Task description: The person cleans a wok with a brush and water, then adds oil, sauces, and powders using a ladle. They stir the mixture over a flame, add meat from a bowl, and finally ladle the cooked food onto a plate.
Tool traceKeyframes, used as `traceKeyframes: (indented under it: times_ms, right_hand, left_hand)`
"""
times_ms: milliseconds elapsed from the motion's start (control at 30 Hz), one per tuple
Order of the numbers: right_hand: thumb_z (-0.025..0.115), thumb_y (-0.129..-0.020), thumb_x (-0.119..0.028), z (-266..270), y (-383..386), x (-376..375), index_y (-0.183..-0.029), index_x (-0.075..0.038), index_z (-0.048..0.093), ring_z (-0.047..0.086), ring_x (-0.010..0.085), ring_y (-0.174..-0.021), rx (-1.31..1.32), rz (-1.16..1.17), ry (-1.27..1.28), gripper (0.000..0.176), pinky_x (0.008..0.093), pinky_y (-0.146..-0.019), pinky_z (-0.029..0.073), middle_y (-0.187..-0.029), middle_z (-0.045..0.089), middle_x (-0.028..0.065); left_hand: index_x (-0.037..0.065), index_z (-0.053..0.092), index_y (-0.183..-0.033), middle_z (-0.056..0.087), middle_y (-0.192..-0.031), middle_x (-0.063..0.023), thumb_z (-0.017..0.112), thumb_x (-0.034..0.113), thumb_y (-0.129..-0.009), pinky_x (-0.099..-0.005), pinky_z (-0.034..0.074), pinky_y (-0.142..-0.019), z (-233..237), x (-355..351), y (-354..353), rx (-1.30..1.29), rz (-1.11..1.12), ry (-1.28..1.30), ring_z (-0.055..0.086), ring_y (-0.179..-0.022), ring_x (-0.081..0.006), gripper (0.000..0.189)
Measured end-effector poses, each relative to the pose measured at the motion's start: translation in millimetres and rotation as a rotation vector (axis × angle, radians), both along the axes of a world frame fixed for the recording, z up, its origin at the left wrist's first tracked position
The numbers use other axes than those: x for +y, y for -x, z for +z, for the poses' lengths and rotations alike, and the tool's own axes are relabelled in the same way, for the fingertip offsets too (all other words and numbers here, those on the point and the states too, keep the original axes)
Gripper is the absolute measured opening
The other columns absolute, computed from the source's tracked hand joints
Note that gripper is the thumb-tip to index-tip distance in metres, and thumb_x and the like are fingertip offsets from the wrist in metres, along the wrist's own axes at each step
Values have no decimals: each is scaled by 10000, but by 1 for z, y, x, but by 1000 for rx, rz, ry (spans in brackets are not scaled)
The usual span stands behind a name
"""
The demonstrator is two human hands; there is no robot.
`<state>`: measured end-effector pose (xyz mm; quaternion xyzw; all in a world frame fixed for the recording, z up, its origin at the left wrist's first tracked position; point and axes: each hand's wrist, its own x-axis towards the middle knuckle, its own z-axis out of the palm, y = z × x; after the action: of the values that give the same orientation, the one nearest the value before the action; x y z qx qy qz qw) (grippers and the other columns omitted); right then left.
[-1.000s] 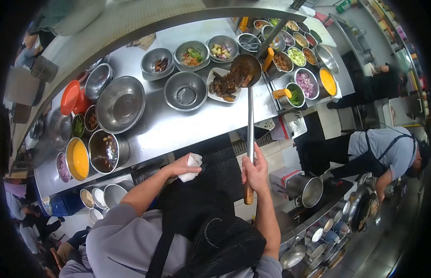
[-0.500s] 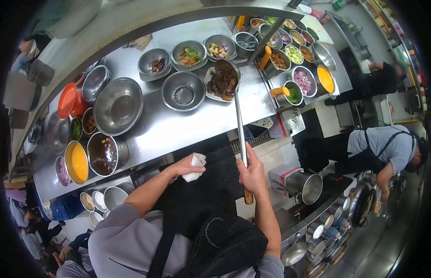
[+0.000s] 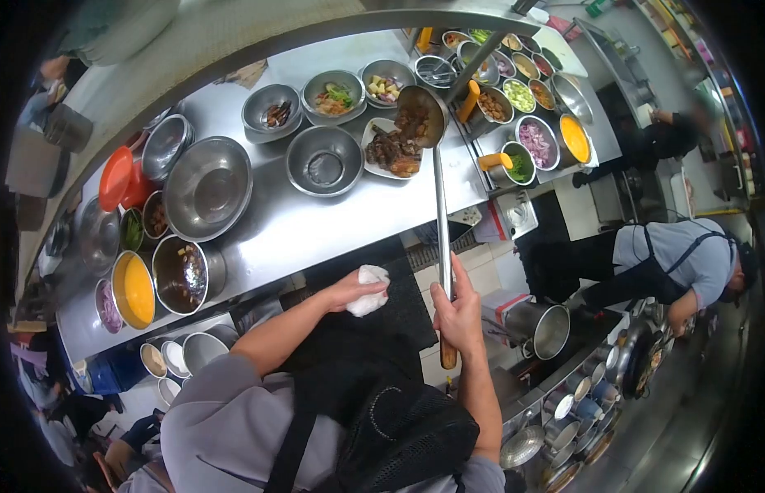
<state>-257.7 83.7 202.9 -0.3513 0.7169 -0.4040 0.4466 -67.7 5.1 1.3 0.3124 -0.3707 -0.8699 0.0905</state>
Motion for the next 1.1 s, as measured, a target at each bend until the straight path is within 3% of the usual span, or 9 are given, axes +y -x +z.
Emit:
traceKeyframes:
  times_ms: [200,333,367,600,667,900,933,1000,1100]
  right_hand:
    - [587,-904,-57,21,-7,14,-1458,-52,386,550,109,-466,148,34,-29,589,269,-434,447,-690,591,63]
    - [609,-876,-44,-28,-1,27,-1444,-35,404,647,179,-637,614,227,152,604,314,-643,532,-832,665,158]
    - [613,-857,-60,-22,-2,23,-1433,-37,402,686,411,-777,600,236,147,614,401,-704,529,-880,646,296]
    - [621,-859,-76,-4,-3,17,-1417,-20,424,678,321,-623,487,163,5,594,372,-613,516,-818,649,269]
    - [597,-893,-46,-10,-3,17,-1454,-64,396,500,106,-400,325,109,11,596,273,-404,406,-646,604,70]
    - [470,-992,-136,-2,16,21,-1462,-80,335,400,71,-351,-841,-164,75,492,237,-312,352,-659,440,2]
    - [470,-992,-136,-4,21,27,-1462,-80,335,400,71,-351,-843,-222,117,492,237,-312,352,-659,440,2]
    - [371,-1040,-186,-2,44,57,-1465,-82,326,379,46,-357,-1570,-144,314,440,228,-308,343,-676,415,-6]
    - [330,-1064,-243,2,60,128,-1462,-90,327,378,23,-377,-1517,-165,480,426,212,-307,350,-685,416,-16]
  left_hand:
    - [48,568,-1049,645,-949,-135,647,286,-927,-442,603,-780,4,-19,98,181,270,-631,680,-849,-281,278]
    - [10,536,-1081,618,-1001,-142,593,190,-936,-322,594,-724,17,-68,196,420,347,-566,665,-828,-256,238]
    - [7,521,-1064,605,-971,-136,575,183,-937,-311,588,-722,46,-76,201,476,407,-603,661,-830,-248,224]
    - [14,512,-1057,605,-948,-142,560,166,-940,-368,595,-736,43,-69,185,324,465,-563,657,-789,-277,198]
    - [18,513,-1057,614,-943,-143,548,173,-945,-399,594,-746,45,-65,176,266,482,-573,666,-816,-303,194]
    - [2,542,-1123,638,-1050,-153,541,128,-948,-417,566,-843,19,-29,111,141,277,-486,675,-900,-304,216]
    - [1,545,-1131,640,-1066,-151,546,115,-941,-416,558,-863,15,-19,99,103,212,-445,671,-932,-292,222]
    - [6,551,-1131,643,-1056,-129,558,71,-916,-408,538,-905,-11,6,93,113,156,-386,654,-987,-271,225]
    - [39,494,-1215,604,-1085,-103,582,-20,-856,-411,534,-912,4,33,105,44,-27,-286,634,-1009,-254,374]
